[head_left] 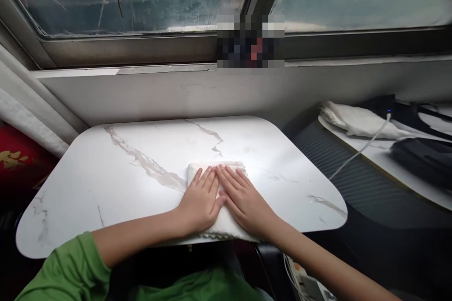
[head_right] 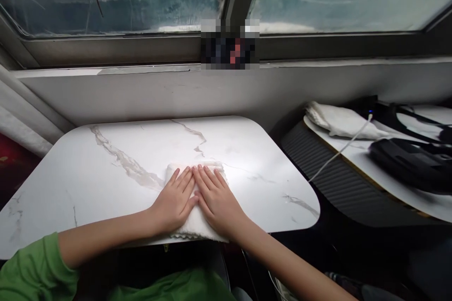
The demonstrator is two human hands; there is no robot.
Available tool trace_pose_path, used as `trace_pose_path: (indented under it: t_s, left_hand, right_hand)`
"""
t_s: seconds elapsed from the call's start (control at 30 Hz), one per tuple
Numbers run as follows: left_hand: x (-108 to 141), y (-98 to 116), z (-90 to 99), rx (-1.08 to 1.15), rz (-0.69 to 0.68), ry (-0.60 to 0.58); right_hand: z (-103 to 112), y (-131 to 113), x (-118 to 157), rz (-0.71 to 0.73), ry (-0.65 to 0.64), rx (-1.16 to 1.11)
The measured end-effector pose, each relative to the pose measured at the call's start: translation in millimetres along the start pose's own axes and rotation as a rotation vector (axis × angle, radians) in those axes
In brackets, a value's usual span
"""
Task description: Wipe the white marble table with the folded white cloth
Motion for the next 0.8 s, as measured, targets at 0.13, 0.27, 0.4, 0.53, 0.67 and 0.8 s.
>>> trace_pose_path:
  t_s: [0.13,0.27,0.4,0.53,0.67,0.8]
  left_hand:
    - [-33,-13,-4.5,-0.051,0.103,-0.064]
    - [-105,-44,-5.2,-0.129,0.211,0.024]
    - [-177,-76,-5.9,-0.162,0.290,0.059]
    - [-201,-87,-5.5,-0.169,0.275,0.068]
    - [-181,-74,-7.8,-0.186,0.232,0.079]
    - [-142,-29,-14.4,-0.193,0.121,0.046]
  right_hand:
    - [-6,35,-28,-0.082,-0.068,-0.096]
    - [-19,103,-92,-0.093,-0.128,-0.164]
    - [-30,166,-146,-0.145,-0.075,-0.111]
    - [-34,185,-158,-0.229,-0.013,-0.045]
    - [-31,168,-130,-0.203,-0.032,-0.037]
    - [-18,138,-64,-0.198,-0.028,-0.048]
Point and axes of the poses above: each hand's wrist, its own x-axis away from the middle knuckle, its own z-axis out of the back of the hand, y = z × x, the point moved 6 cm from there along -x, towards the middle knuckle, and after that the axes turned 4 degrees about z, right-handed, at the moved point
